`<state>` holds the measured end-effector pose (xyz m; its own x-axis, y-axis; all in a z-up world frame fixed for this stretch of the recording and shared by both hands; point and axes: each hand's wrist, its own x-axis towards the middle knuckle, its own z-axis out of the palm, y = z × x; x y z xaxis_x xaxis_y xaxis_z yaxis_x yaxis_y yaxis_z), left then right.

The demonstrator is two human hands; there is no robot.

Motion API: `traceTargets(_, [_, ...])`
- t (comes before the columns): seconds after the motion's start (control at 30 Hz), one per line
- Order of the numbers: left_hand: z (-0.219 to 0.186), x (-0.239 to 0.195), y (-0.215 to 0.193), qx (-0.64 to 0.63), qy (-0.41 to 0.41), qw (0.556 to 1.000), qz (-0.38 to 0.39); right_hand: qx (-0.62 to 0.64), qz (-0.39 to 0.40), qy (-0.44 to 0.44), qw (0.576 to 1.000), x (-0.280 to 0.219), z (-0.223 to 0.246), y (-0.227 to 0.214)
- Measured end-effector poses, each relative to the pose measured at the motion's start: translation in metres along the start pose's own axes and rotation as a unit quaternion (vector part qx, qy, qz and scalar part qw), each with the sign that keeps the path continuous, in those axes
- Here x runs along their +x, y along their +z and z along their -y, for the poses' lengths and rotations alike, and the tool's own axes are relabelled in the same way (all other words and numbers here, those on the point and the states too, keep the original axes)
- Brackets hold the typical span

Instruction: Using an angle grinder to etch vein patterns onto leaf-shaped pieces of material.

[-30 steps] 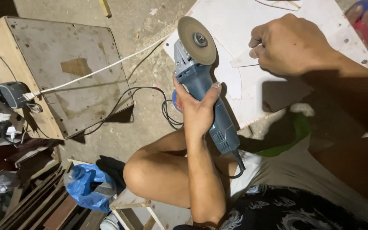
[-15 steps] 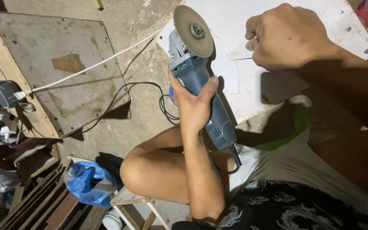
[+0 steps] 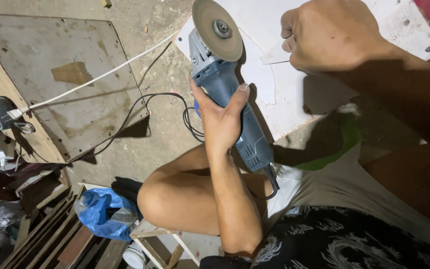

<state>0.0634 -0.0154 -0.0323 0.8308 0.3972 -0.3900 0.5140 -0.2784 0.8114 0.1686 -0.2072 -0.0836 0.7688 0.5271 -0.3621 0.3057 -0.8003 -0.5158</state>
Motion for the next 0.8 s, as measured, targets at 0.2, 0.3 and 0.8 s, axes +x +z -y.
traceTargets(0.2, [0.003, -0.001, 0.000, -0.003, 0.006, 1.000, 0.008, 0.031, -0.010, -0.008, 0.999, 0.000, 0.001, -0.001])
traceTargets(0.3, [0.004, -0.003, 0.000, -0.009, 0.006, 1.000, 0.012, 0.036, -0.002, 0.010, 0.999, -0.003, 0.004, -0.003])
traceTargets(0.8, [0.006, -0.016, 0.002, 0.026, -0.096, 0.995, 0.026, 0.013, 0.045, 0.005, 0.999, -0.013, -0.009, -0.003])
